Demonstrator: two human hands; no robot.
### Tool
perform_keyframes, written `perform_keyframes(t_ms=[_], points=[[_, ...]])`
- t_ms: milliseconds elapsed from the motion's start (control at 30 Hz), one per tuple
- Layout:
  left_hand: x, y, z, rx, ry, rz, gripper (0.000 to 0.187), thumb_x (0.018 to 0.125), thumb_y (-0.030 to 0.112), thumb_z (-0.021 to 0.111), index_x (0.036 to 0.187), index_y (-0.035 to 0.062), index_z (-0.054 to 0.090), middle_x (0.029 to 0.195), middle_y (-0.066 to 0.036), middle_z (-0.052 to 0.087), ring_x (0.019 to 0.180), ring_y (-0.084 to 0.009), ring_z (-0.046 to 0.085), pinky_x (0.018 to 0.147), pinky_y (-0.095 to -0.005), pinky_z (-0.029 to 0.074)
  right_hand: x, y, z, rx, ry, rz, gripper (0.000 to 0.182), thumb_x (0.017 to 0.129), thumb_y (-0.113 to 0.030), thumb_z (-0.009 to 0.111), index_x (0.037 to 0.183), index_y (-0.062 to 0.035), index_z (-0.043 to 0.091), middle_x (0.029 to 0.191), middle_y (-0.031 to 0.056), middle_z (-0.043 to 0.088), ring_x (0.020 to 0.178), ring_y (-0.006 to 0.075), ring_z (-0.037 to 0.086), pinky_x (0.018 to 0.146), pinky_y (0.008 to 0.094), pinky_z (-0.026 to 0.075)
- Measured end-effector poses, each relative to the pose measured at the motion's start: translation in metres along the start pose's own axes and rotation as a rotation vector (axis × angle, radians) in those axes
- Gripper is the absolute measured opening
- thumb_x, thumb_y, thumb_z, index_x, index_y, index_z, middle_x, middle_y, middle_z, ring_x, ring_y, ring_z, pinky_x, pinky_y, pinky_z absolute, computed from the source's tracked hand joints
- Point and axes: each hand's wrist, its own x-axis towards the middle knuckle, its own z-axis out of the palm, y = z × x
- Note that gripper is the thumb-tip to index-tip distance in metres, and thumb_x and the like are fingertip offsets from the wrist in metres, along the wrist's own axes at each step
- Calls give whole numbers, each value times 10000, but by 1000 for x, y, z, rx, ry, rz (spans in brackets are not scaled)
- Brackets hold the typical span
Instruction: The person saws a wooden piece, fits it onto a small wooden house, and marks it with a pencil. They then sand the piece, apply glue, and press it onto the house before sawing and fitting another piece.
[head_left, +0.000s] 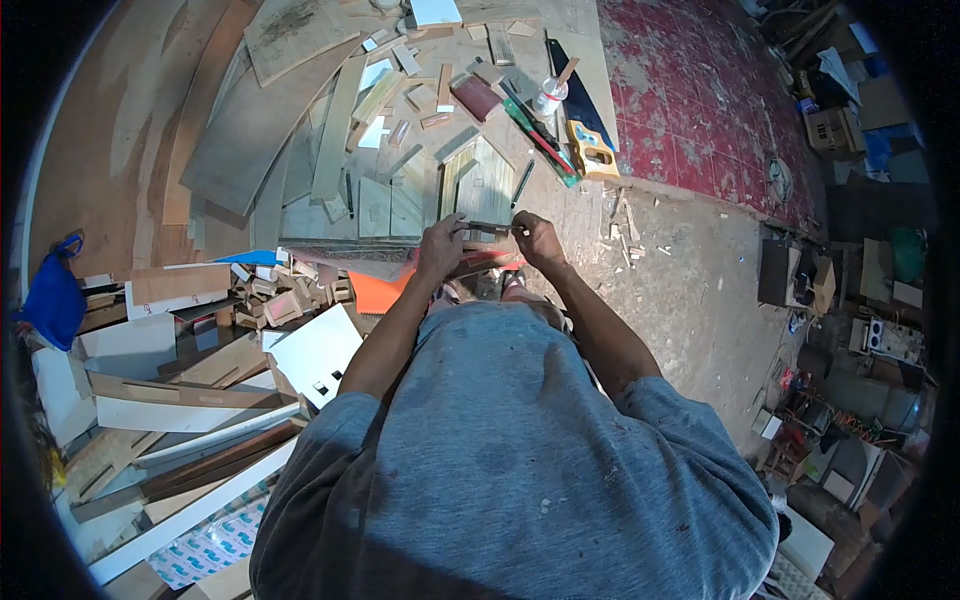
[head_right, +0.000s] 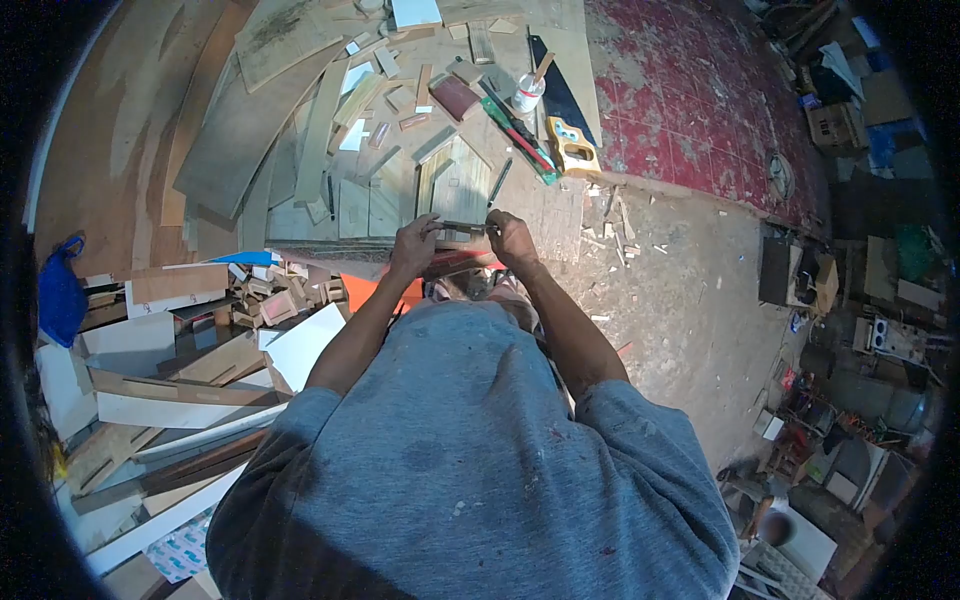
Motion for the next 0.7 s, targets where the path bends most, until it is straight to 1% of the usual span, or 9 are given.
perform_keyframes(t_ms=[33,133,167,233,367,433,500,700], points=[[1,-4,1,28,-27,-16,364,905,30,569,1264,-26,595,1076,-159,724,1002,-215,697,876,-315,530,1,0,-1,1,2,-1,103,830,-4,652,929,22,638,881,201,682,832,342,691,724,386,540],[0,-12,4,23,-22,-13,369,908,25,564,1270,-39,587,1085,-157,722,1017,-203,689,875,-302,528,0,2,-1,6,-2,-48,109,832,-7,651,936,22,639,891,205,684,836,352,689,720,393,542],[0,-14,6,25,-23,-12,369,908,25,564,1270,-39,587,1085,-157,722,1017,-203,689,875,-302,528,1,3,0,7,-6,-38,111,833,-7,649,939,22,640,896,206,684,836,357,688,719,396,543],[-1,-11,8,-56,22,-47,369,879,35,582,1243,-7,618,1113,-203,707,1046,-276,693,908,-346,530,2,2,-1,9,-8,-30,112,834,-7,646,942,22,640,901,207,684,837,362,687,718,398,543],[-2,-7,8,-65,21,-37,368,885,13,566,1249,-11,613,1121,-204,704,1054,-268,690,911,-335,527,2,4,0,18,-22,-19,128,833,0,637,959,21,640,916,210,685,849,368,685,723,402,543],[-1,-2,5,-33,-10,-54,373,891,-8,548,1260,-20,601,1118,-200,706,1057,-259,689,911,-322,524,2,6,1,22,-26,-16,134,833,0,635,965,21,640,921,212,686,856,372,684,728,405,543],[-2,3,4,-39,-14,-67,374,894,-11,540,1264,-25,595,1119,-200,706,1058,-257,688,912,-318,522,3,7,2,-21,-36,-7,145,831,-3,638,974,18,638,930,216,684,869,380,680,738,413,540],[-3,10,1,-14,-18,-73,371,901,-12,528,1266,-34,587,1112,-201,708,1054,-252,690,909,-313,519,2,4,0,0,-48,26,140,830,-9,639,967,13,628,937,216,679,884,391,672,745,424,533]])
